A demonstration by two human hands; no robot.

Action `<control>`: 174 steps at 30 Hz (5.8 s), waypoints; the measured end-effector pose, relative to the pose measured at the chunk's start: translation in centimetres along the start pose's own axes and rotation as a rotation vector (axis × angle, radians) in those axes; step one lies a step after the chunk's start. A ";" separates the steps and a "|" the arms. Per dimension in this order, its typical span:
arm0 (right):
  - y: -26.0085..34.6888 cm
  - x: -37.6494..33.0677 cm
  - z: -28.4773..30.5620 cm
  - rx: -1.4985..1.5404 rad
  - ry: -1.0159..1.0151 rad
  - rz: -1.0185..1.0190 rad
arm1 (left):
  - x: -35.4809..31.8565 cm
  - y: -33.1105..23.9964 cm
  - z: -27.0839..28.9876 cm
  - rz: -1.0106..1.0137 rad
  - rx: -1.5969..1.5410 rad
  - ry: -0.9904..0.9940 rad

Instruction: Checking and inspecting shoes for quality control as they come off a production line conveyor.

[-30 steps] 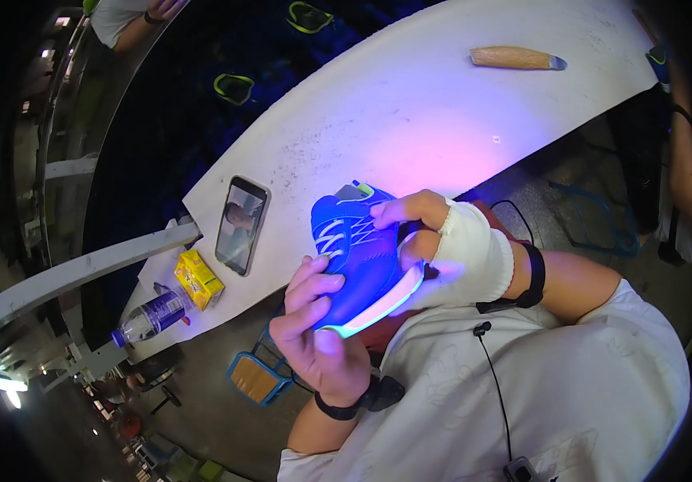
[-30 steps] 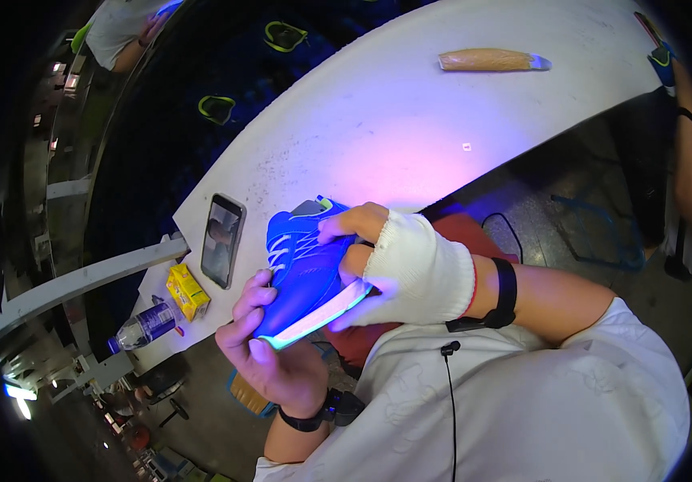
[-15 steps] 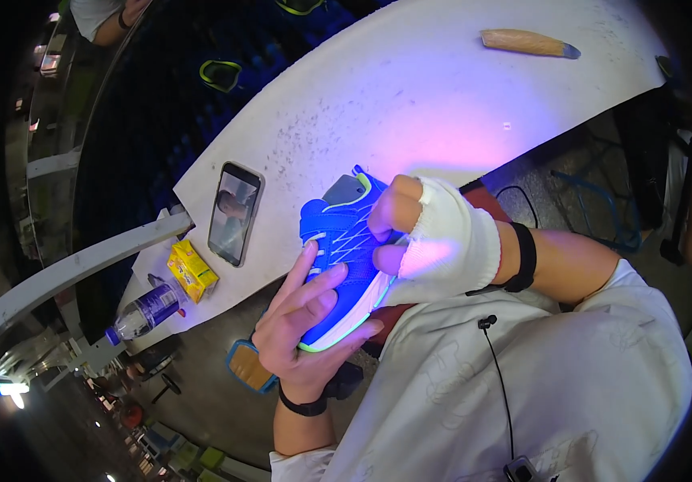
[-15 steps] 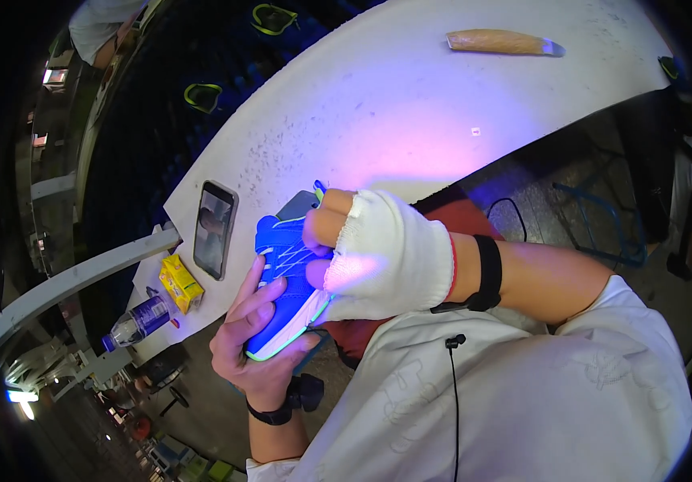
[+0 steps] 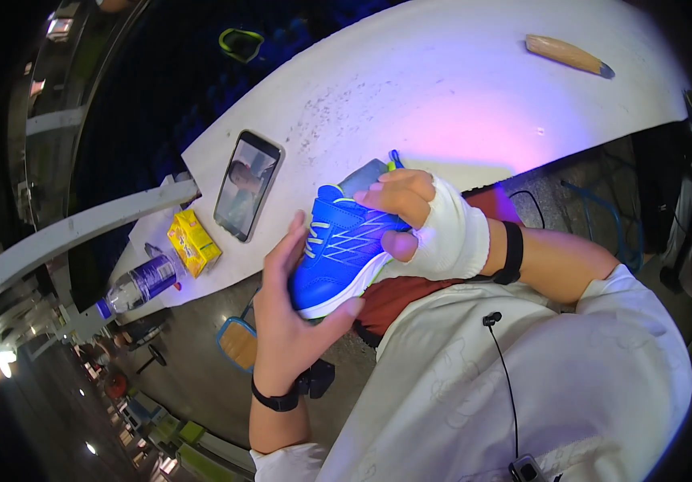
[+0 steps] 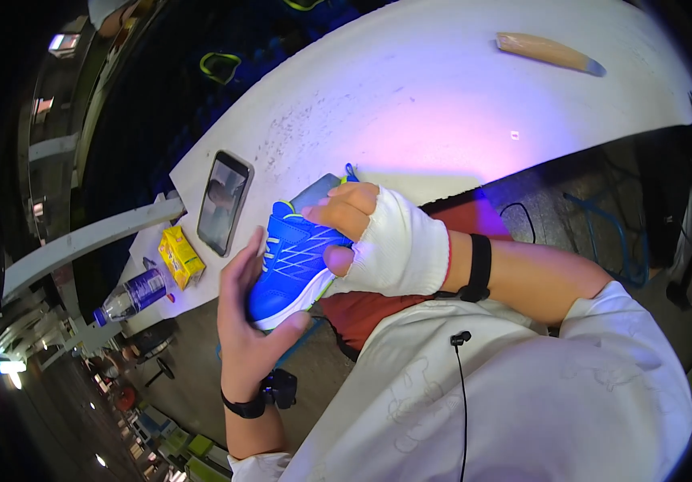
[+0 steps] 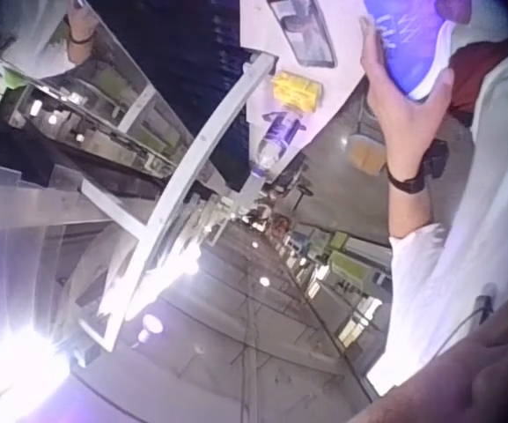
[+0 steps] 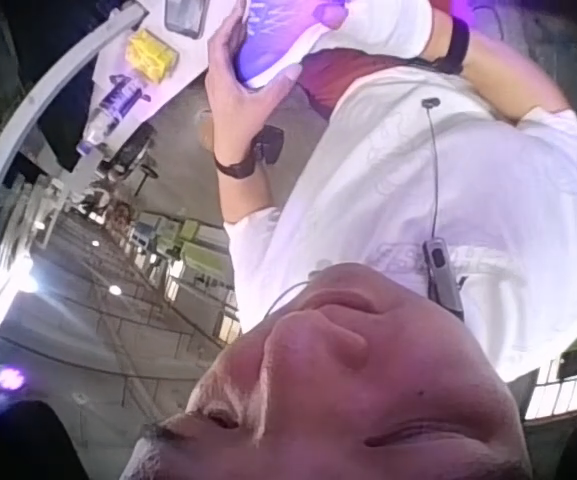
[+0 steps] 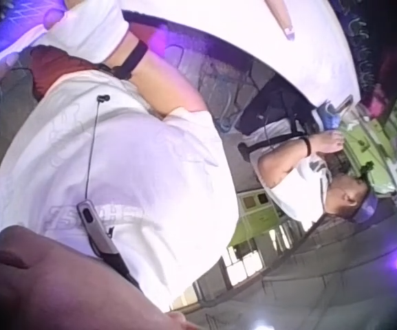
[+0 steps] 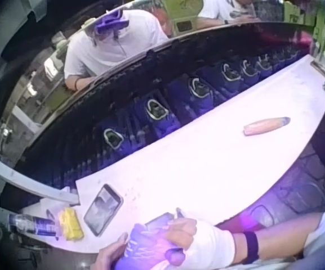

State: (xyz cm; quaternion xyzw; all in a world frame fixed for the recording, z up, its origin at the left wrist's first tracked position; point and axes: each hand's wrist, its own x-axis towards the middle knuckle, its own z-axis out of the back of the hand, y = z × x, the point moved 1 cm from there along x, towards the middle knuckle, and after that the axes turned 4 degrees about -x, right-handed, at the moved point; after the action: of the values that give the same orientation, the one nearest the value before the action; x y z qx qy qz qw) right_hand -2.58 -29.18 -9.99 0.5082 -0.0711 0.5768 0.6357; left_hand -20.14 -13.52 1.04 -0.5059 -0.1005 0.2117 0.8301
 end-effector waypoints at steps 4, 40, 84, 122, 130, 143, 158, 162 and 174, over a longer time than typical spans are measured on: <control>0.5 0.0 -0.1 -0.040 -0.012 0.137 | 0.4 -0.6 -1.4 0.306 0.149 0.047; 3.0 2.9 13.9 0.385 0.120 -0.238 | 3.1 -3.0 -13.7 -0.507 -0.231 -0.283; -2.2 15.2 5.5 0.842 0.275 -0.500 | 11.1 -4.6 -2.7 0.124 -0.049 0.042; 0.6 7.7 11.9 -0.244 0.485 0.275 | -1.0 -2.1 -6.3 -0.201 -0.545 -0.209; -20.9 17.2 28.4 -1.131 0.572 0.682 | -0.7 -0.8 -3.9 -0.025 -0.727 -0.284; -36.2 4.0 35.7 -1.024 -0.033 -0.468 | 0.1 3.1 3.1 0.108 -0.603 -0.590; -30.4 -16.8 58.5 -1.509 0.006 -0.667 | 31.9 16.2 13.7 0.650 -0.202 -0.502; -32.7 -13.7 60.1 -1.305 -0.143 -0.595 | 34.8 18.8 12.8 0.724 0.144 -0.410; 0.9 47.7 -2.0 -0.698 0.471 0.241 | 13.0 0.2 0.4 0.437 -1.029 -0.049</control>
State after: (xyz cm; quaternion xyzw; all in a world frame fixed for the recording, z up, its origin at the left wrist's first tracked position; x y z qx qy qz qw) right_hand 11.18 3.58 21.85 0.1058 -0.1738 0.6885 0.6962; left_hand -8.81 -7.25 0.48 -0.8498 -0.1030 0.3140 0.4106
